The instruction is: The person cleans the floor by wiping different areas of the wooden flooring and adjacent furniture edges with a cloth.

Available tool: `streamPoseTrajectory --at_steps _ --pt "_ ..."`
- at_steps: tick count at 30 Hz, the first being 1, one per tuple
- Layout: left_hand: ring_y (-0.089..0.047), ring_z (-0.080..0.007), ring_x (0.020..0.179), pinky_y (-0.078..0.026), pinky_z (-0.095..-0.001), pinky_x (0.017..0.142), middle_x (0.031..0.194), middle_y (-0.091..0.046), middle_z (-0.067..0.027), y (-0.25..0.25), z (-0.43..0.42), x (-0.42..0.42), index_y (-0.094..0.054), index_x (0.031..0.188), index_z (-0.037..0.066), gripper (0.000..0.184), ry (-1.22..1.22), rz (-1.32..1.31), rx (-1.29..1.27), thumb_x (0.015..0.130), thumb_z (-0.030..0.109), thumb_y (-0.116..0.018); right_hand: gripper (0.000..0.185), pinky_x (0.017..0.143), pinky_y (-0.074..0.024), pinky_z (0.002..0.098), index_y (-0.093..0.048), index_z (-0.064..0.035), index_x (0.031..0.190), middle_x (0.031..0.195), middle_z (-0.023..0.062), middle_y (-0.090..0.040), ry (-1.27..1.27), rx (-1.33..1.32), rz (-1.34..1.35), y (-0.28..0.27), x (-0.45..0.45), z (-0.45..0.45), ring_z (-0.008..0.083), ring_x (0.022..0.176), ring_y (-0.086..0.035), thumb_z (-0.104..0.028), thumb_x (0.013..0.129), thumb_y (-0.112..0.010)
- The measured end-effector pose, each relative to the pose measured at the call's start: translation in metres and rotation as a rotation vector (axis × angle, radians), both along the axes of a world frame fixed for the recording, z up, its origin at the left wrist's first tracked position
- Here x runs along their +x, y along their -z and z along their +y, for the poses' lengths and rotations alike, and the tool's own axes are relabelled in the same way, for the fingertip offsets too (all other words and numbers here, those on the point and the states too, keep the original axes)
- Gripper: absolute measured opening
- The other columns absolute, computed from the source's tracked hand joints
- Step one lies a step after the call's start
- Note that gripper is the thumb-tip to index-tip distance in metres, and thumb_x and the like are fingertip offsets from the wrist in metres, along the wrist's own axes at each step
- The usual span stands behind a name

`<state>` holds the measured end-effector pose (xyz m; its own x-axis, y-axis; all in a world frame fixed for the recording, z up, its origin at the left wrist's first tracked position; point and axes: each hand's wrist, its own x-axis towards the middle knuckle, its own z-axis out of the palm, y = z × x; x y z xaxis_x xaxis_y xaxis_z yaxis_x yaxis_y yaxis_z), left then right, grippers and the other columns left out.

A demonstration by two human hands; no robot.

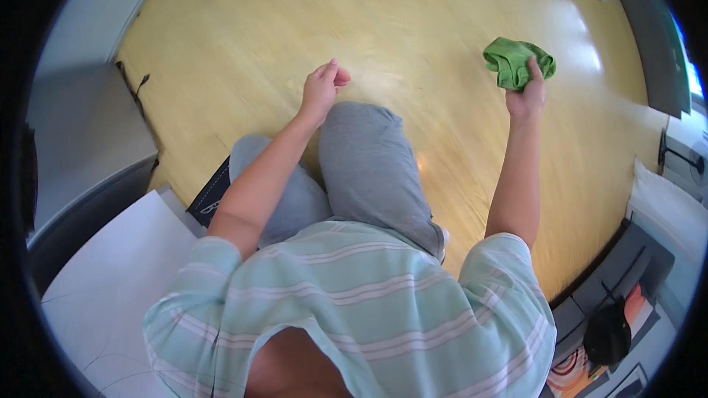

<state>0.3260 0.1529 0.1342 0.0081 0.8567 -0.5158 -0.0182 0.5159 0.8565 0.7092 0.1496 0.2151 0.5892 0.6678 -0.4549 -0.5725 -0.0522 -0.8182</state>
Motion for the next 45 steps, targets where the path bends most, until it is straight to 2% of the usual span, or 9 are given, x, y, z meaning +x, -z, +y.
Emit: streamPoseTrajectory --at_steps 6,14,18,20,25,30,36,40,45 --pt "-0.061 -0.0163 0.066 -0.048 -0.03 0.064 0.069 -0.061 -0.0072 -0.004 -0.008 -0.083 -0.06 0.079 0.005 0.038 -0.328 0.1 -0.084 0.1 0.036 -0.051 0.04 0.091 -0.0528 0.0402 -0.049 0.0017 0.13 0.122 0.0131 -0.061 -0.317 -0.262 -0.005 0.038 -0.094 0.028 0.0279 0.109 -0.061 -0.013 0.094 -0.059" --pt "-0.057 -0.0151 0.095 -0.046 -0.0324 0.077 0.105 -0.062 -0.0048 0.001 -0.025 -0.177 -0.053 0.115 0.009 0.032 -0.644 0.051 -0.196 0.102 0.036 -0.042 0.037 0.081 -0.0497 0.0407 -0.065 -0.0045 0.113 0.103 0.0168 -0.067 -0.924 -0.346 -0.767 0.04 -0.311 0.051 0.031 0.096 -0.064 -0.03 0.086 -0.066" --pt "-0.053 -0.022 0.106 -0.044 -0.034 0.087 0.116 -0.055 -0.0118 0.075 -0.029 -0.203 -0.046 0.123 0.003 0.035 -0.903 0.437 0.071 0.1 0.029 -0.044 0.043 0.088 -0.0511 0.0418 -0.058 -0.012 0.127 0.118 0.0179 -0.058 -1.156 0.071 -1.28 0.096 -0.421 0.025 0.0334 0.106 -0.059 -0.027 0.086 -0.059" --pt "-0.052 -0.0281 0.109 -0.042 -0.0354 0.096 0.116 -0.054 -0.0175 0.075 -0.028 -0.202 -0.044 0.124 -0.003 0.036 -0.988 0.493 0.157 0.099 0.022 -0.047 0.047 0.092 -0.0502 0.0405 -0.052 -0.0217 0.136 0.125 0.0174 -0.054 -1.478 -0.044 -1.481 0.107 -0.468 0.007 0.0319 0.114 -0.056 -0.024 0.089 -0.053" --pt "-0.048 -0.0264 0.117 -0.037 -0.0351 0.101 0.124 -0.047 -0.0178 0.072 -0.021 -0.191 -0.038 0.129 -0.004 0.043 -0.838 0.558 0.19 0.1 0.025 -0.049 0.054 0.09 -0.0513 0.0446 -0.041 -0.0281 0.145 0.122 0.0183 -0.056 -2.011 0.124 -1.181 0.176 -0.483 0.003 0.0335 0.112 -0.06 -0.016 0.092 -0.045" --pt "-0.047 -0.0279 0.117 -0.039 -0.0358 0.1 0.126 -0.043 -0.0195 0.091 -0.021 -0.196 -0.037 0.132 -0.005 0.047 -0.817 0.516 0.181 0.099 0.024 -0.052 0.058 0.086 -0.0525 0.0439 -0.035 -0.0262 0.147 0.128 0.0198 -0.055 -1.726 -0.079 -1.359 0.205 -0.448 0.016 0.0338 0.105 -0.064 -0.011 0.092 -0.045" --pt "-0.046 -0.0269 0.117 -0.039 -0.0354 0.1 0.126 -0.043 -0.0187 0.072 -0.021 -0.187 -0.037 0.132 -0.005 0.047 -0.812 0.53 0.162 0.098 0.025 -0.053 0.048 0.081 -0.0514 0.0487 -0.041 -0.0198 0.133 0.102 0.0221 -0.067 -1.174 -0.439 -1.023 0.207 -0.306 0.068 0.0398 0.092 -0.066 -0.017 0.088 -0.059" --pt "-0.048 -0.0255 0.114 -0.037 -0.0343 0.101 0.125 -0.047 -0.0172 0.077 -0.023 -0.19 -0.037 0.133 -0.003 0.049 -0.839 0.599 0.173 0.099 0.029 -0.052 0.042 0.081 -0.0511 0.0476 -0.047 -0.0172 0.129 0.105 0.0227 -0.066 -1.003 -0.607 -0.85 0.195 -0.22 0.069 0.039 0.094 -0.066 -0.02 0.089 -0.059" --pt "-0.047 -0.0278 0.117 -0.04 -0.0353 0.099 0.13 -0.04 -0.02 0.076 -0.024 -0.187 -0.036 0.135 -0.005 0.052 -0.845 0.563 0.189 0.098 0.026 -0.054 0.039 0.075 -0.0521 0.0398 -0.054 -0.0133 0.127 0.093 0.0165 -0.066 -0.825 -0.507 -1.373 0.22 -0.132 0.073 0.0284 0.084 -0.066 -0.022 0.09 -0.061"
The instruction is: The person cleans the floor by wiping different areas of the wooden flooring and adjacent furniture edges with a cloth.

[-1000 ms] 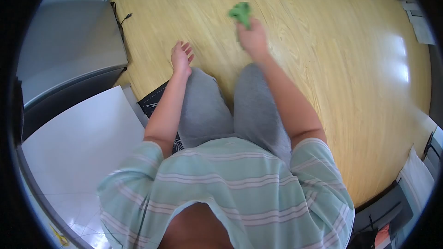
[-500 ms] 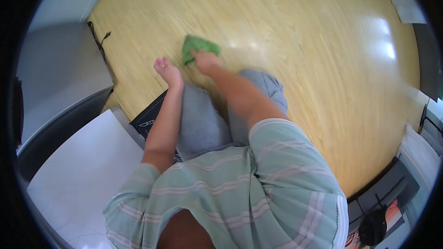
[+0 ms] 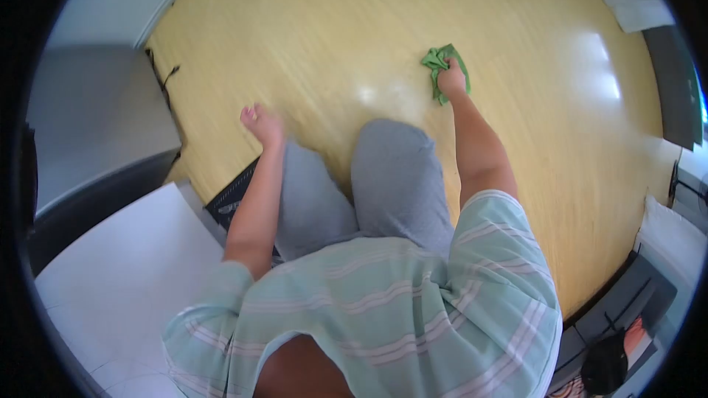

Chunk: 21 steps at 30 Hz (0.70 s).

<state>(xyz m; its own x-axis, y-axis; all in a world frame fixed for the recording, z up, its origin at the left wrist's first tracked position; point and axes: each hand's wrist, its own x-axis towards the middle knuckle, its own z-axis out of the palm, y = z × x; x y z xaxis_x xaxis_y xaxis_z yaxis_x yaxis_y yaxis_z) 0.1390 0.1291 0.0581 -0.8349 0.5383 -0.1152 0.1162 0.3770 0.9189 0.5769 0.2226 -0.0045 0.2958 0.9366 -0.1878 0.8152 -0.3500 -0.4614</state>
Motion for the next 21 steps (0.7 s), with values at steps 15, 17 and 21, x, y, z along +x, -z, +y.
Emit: streamPoseTrajectory --at_steps 15,17,21 --pt "-0.046 -0.0367 0.121 -0.037 -0.0423 0.103 0.132 -0.043 -0.0245 -0.007 -0.001 0.012 -0.04 0.133 -0.005 0.049 0.097 0.199 -0.061 0.096 0.024 -0.056 0.067 0.108 -0.0345 0.051 -0.051 -0.0096 0.137 0.142 0.0189 -0.045 -0.962 -0.286 -0.021 -0.117 -0.268 -0.024 0.0321 0.135 -0.038 -0.053 0.087 -0.055" --pt "-0.045 -0.035 0.123 -0.036 -0.0404 0.105 0.133 -0.044 -0.0237 -0.001 -0.002 0.008 -0.041 0.133 -0.004 0.049 0.123 0.298 -0.132 0.096 0.024 -0.056 0.071 0.114 -0.0222 0.0559 -0.043 -0.0128 0.144 0.152 0.0152 -0.034 -1.081 -0.08 0.006 -0.073 -0.314 -0.037 0.0295 0.143 -0.026 -0.058 0.089 -0.049" --pt "-0.043 -0.0385 0.126 -0.032 -0.0417 0.108 0.135 -0.044 -0.0247 -0.01 0.004 0.022 -0.042 0.134 -0.002 0.05 0.254 0.449 -0.246 0.095 0.024 -0.057 0.07 0.117 -0.0112 0.059 -0.04 -0.0142 0.146 0.155 0.0116 -0.031 -1.273 0.293 0.047 -0.001 -0.311 -0.037 0.0303 0.146 -0.021 -0.056 0.091 -0.046"
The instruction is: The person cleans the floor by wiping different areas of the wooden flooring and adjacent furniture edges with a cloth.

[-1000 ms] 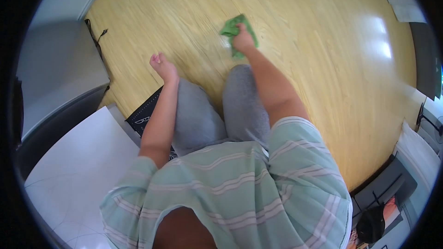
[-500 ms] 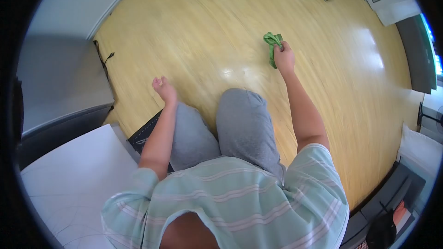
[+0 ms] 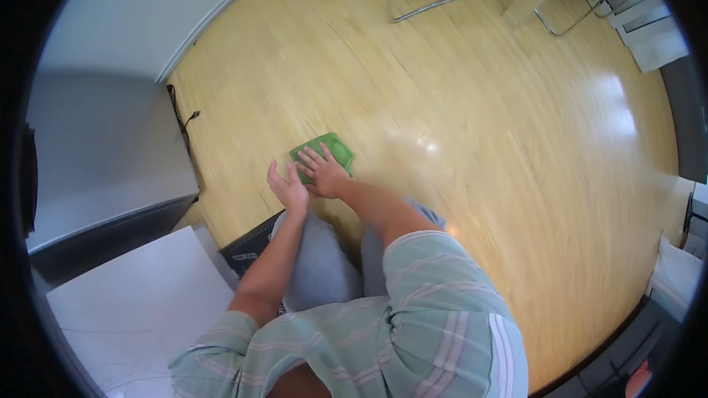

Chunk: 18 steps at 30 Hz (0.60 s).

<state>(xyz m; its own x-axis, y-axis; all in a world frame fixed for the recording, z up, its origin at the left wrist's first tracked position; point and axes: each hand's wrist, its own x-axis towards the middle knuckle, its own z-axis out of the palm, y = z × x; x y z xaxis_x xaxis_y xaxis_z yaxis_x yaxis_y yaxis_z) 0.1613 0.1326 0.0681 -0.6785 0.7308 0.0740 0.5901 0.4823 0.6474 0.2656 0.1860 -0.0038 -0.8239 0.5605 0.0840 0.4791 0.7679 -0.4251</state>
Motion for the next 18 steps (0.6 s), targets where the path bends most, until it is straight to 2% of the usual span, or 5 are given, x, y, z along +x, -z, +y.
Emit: streamPoseTrajectory --at_steps 2,6,13,17,18 --pt "-0.039 -0.0418 0.129 -0.028 -0.0503 0.109 0.138 -0.042 -0.0259 0.017 0.004 0.01 -0.042 0.135 0.0 0.054 0.162 0.136 0.052 0.092 0.027 -0.059 0.069 0.118 -0.008 0.0588 -0.041 -0.014 0.145 0.156 0.0101 -0.029 -0.091 -0.076 0.117 0.013 0.024 0.024 0.0311 0.146 -0.02 -0.055 0.09 -0.048" --pt "-0.028 -0.0444 0.138 -0.017 -0.0632 0.111 0.147 -0.034 -0.0251 0.036 0.049 0.065 -0.041 0.139 0.005 0.059 0.419 0.256 -0.029 0.09 0.033 -0.058 0.064 0.116 -0.0136 0.0583 -0.047 -0.0144 0.141 0.152 0.012 -0.037 0.301 -0.104 -0.043 -0.016 0.153 0.146 0.0329 0.144 -0.027 -0.045 0.086 -0.06" --pt "-0.016 -0.0417 0.144 -0.005 -0.0674 0.112 0.154 -0.024 -0.0219 0.071 0.1 0.136 -0.035 0.147 0.01 0.067 0.633 0.368 -0.252 0.093 0.047 -0.048 0.072 0.118 -0.0089 0.0537 -0.024 -0.0202 0.153 0.16 0.0077 -0.019 0.908 0.096 -0.395 0.004 0.378 0.338 0.0273 0.148 -0.015 -0.057 0.094 -0.039" --pt "-0.015 -0.0421 0.145 -0.003 -0.0686 0.111 0.154 -0.024 -0.0217 0.071 0.096 0.135 -0.032 0.149 0.011 0.07 0.62 0.403 -0.265 0.093 0.05 -0.045 0.071 0.118 -0.0099 0.0553 -0.025 -0.0177 0.153 0.16 0.0101 -0.021 1.243 0.02 -0.356 0.01 0.373 0.369 0.0299 0.148 -0.015 -0.055 0.094 -0.04" --pt "-0.015 -0.0423 0.145 -0.003 -0.0689 0.111 0.154 -0.023 -0.0217 0.07 0.097 0.133 -0.032 0.149 0.011 0.07 0.623 0.408 -0.269 0.093 0.051 -0.045 0.071 0.117 -0.0107 0.0555 -0.027 -0.0163 0.152 0.159 0.0112 -0.023 1.142 0.044 -0.35 0.008 0.357 0.364 0.0312 0.147 -0.016 -0.054 0.094 -0.041"
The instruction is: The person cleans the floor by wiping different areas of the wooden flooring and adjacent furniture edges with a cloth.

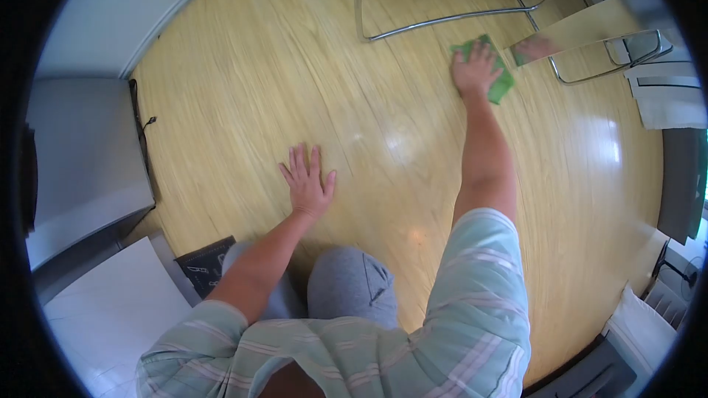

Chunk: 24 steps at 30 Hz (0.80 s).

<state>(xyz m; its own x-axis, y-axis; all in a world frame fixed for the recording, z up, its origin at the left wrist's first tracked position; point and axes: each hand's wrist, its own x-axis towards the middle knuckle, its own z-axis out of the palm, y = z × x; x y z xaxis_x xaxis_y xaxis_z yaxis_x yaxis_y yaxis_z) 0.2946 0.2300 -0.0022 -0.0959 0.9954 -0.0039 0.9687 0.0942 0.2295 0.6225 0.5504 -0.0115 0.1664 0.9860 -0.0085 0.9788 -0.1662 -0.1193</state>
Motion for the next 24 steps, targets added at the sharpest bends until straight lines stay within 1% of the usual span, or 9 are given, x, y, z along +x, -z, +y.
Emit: streamPoseTrajectory --at_steps 3,5,6,10,13,16,20,21,24 --pt "-0.015 -0.0435 0.144 -0.003 -0.0692 0.11 0.154 -0.022 -0.0225 0.004 -0.001 -0.001 -0.03 0.15 0.009 0.072 -0.004 0.012 -0.011 0.093 0.05 -0.046 0.068 0.116 -0.0138 0.0561 -0.03 -0.0127 0.15 0.155 0.0132 -0.03 -0.407 0.095 0.113 0.017 -0.091 -0.05 0.0325 0.144 -0.024 -0.042 0.092 -0.05" --pt "-0.015 -0.0443 0.144 -0.003 -0.0695 0.11 0.154 -0.021 -0.0242 0.009 -0.004 -0.001 -0.029 0.149 0.007 0.074 -0.009 -0.029 0.064 0.092 0.05 -0.048 0.06 0.117 -0.0136 0.0553 -0.032 -0.0132 0.149 0.157 0.0111 -0.027 -0.781 -0.128 0.113 -0.014 -0.162 -0.111 0.0316 0.145 -0.022 -0.038 0.095 -0.046" --pt "-0.015 -0.0447 0.144 -0.003 -0.0697 0.11 0.154 -0.02 -0.025 0.01 -0.006 -0.002 -0.028 0.149 0.006 0.076 -0.01 -0.044 0.095 0.092 0.05 -0.049 0.055 0.117 -0.0148 0.0539 -0.037 -0.0124 0.145 0.155 0.011 -0.03 -0.896 -0.065 0.174 -0.011 -0.18 -0.139 0.031 0.145 -0.024 -0.032 0.095 -0.046" --pt "-0.013 -0.0456 0.144 -0.004 -0.0692 0.11 0.154 -0.017 -0.0281 0.009 -0.011 -0.004 -0.024 0.15 0.002 0.081 0.008 -0.11 0.149 0.091 0.051 -0.052 0.046 0.116 -0.0258 0.0472 -0.054 -0.0084 0.131 0.143 0.0133 -0.047 -1.189 -0.151 0.502 -0.021 -0.177 -0.201 0.0294 0.138 -0.038 -0.009 0.086 -0.056" --pt "-0.013 -0.0469 0.144 -0.005 -0.0684 0.111 0.154 -0.016 -0.0299 0.011 -0.003 -0.004 -0.021 0.15 0.002 0.084 0.006 -0.086 0.12 0.09 0.05 -0.054 0.045 0.113 -0.0323 0.0441 -0.059 -0.0078 0.125 0.136 0.0133 -0.054 -0.568 -0.53 1.076 -0.053 -0.145 -0.195 0.0306 0.131 -0.047 0.001 0.081 -0.057" --pt "-0.013 -0.0457 0.144 -0.005 -0.0683 0.111 0.154 -0.016 -0.0291 0.011 -0.006 -0.004 -0.023 0.149 0.001 0.082 0.018 -0.083 0.104 0.09 0.05 -0.054 0.044 0.111 -0.0355 0.0439 -0.06 -0.0077 0.123 0.131 0.0136 -0.058 -0.703 0.043 0.874 -0.077 -0.13 -0.15 0.033 0.125 -0.053 0.004 0.08 -0.057" --pt "-0.012 -0.0438 0.145 -0.004 -0.068 0.111 0.154 -0.018 -0.0276 0.009 -0.009 -0.007 -0.026 0.149 0.002 0.08 0.011 -0.073 0.093 0.091 0.052 -0.052 0.045 0.116 -0.0253 0.0449 -0.054 -0.0079 0.131 0.146 0.0172 -0.042 -0.98 -0.026 0.583 -0.014 -0.176 -0.19 0.0354 0.14 -0.032 -0.017 0.088 -0.062" --pt "-0.012 -0.0436 0.145 -0.004 -0.0679 0.111 0.154 -0.018 -0.0276 0.01 -0.006 -0.006 -0.026 0.149 0.002 0.08 0.015 -0.083 0.094 0.091 0.051 -0.052 0.053 0.118 -0.019 0.0458 -0.049 -0.0081 0.137 0.151 0.0172 -0.034 -1.07 -0.051 0.501 -0.006 -0.172 -0.184 0.036 0.144 -0.022 -0.028 0.09 -0.061" --pt "-0.014 -0.045 0.144 -0.005 -0.0671 0.111 0.154 -0.017 -0.0291 0.01 -0.007 -0.007 -0.023 0.15 0.002 0.08 0.03 -0.115 0.132 0.091 0.047 -0.055 0.055 0.119 -0.0183 0.0446 -0.046 -0.0063 0.139 0.151 0.0162 -0.035 -1.015 -0.032 0.588 0.013 -0.118 -0.112 0.0363 0.144 -0.022 -0.031 0.092 -0.059"
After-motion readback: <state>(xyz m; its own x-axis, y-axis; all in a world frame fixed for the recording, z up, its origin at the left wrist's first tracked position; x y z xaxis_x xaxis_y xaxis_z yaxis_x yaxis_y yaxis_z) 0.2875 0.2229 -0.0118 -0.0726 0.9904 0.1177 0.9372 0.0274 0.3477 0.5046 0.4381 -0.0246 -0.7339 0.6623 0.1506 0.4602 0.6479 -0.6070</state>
